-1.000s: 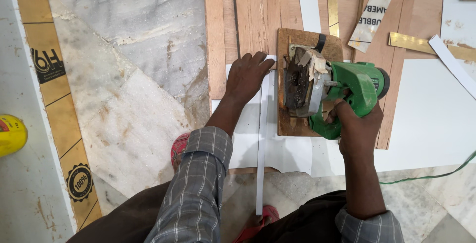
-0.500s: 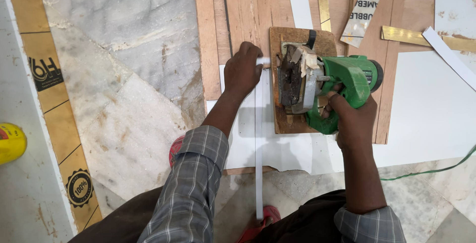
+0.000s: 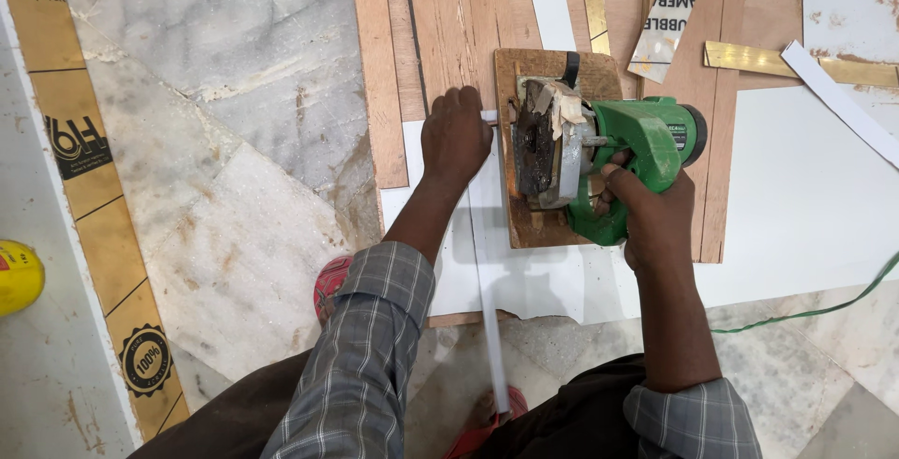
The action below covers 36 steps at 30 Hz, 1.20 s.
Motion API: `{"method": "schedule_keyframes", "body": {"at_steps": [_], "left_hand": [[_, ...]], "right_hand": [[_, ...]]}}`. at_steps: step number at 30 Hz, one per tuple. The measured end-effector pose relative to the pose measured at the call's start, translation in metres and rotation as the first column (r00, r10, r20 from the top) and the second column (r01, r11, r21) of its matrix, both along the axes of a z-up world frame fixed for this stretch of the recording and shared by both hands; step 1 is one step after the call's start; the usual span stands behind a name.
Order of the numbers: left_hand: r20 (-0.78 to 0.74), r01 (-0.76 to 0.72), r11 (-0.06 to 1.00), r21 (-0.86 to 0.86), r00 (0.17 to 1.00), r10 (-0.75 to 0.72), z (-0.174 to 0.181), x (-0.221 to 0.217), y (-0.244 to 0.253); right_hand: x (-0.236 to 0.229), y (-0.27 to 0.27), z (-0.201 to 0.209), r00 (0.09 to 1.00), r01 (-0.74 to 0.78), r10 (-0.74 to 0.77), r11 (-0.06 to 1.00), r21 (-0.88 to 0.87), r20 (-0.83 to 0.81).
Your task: The person picks up a white plastic strip and uses a green electric jigsaw to cut it on a wooden workbench. After cutting, the person inspects the piece and places it on a nearby surface.
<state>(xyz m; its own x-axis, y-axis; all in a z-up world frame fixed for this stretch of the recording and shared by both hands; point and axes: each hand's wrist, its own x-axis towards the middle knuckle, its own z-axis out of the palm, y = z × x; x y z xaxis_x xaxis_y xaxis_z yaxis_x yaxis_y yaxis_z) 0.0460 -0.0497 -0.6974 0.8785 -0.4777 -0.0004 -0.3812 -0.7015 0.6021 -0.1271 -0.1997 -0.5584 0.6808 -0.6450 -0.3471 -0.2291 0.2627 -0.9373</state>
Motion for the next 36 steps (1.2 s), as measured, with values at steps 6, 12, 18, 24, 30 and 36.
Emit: {"method": "schedule_keyframes", "body": {"at_steps": [6, 12, 18, 24, 30, 36], "left_hand": [[-0.302, -0.174, 0.952, -0.251, 0.949, 0.094, -0.020, 0.015, 0.008], [-0.513, -0.321, 0.868, -0.377, 0.853, 0.093, -0.028, 0.026, 0.020], [-0.533, -0.310, 0.844, -0.437, 0.845, 0.034, 0.020, 0.052, 0.004], [0.024, 0.190, 0.915, -0.355, 0.981, -0.194, 0.099, 0.087, -0.032], [-0.073, 0.135, 0.971, -0.200, 0.986, -0.152, 0.098, 0.079, -0.046], [-0.004, -0.142, 0.944, -0.299, 0.989, 0.148, 0.018, 0.073, -0.029]], "right_hand": [[-0.001, -0.008, 0.001, 1.000, 0.003, -0.002, 0.999, 0.049, -0.015], [-0.001, -0.009, 0.002, 1.000, 0.001, 0.001, 0.999, 0.045, -0.025], [0.001, -0.012, 0.004, 1.000, -0.012, 0.013, 0.999, 0.050, -0.015], [0.001, -0.010, 0.007, 0.999, -0.023, 0.024, 0.999, 0.046, -0.036], [-0.001, -0.011, 0.014, 0.997, -0.059, 0.060, 0.998, 0.027, -0.050], [-0.004, -0.012, 0.014, 0.998, -0.042, 0.045, 0.998, 0.056, -0.045]]}}
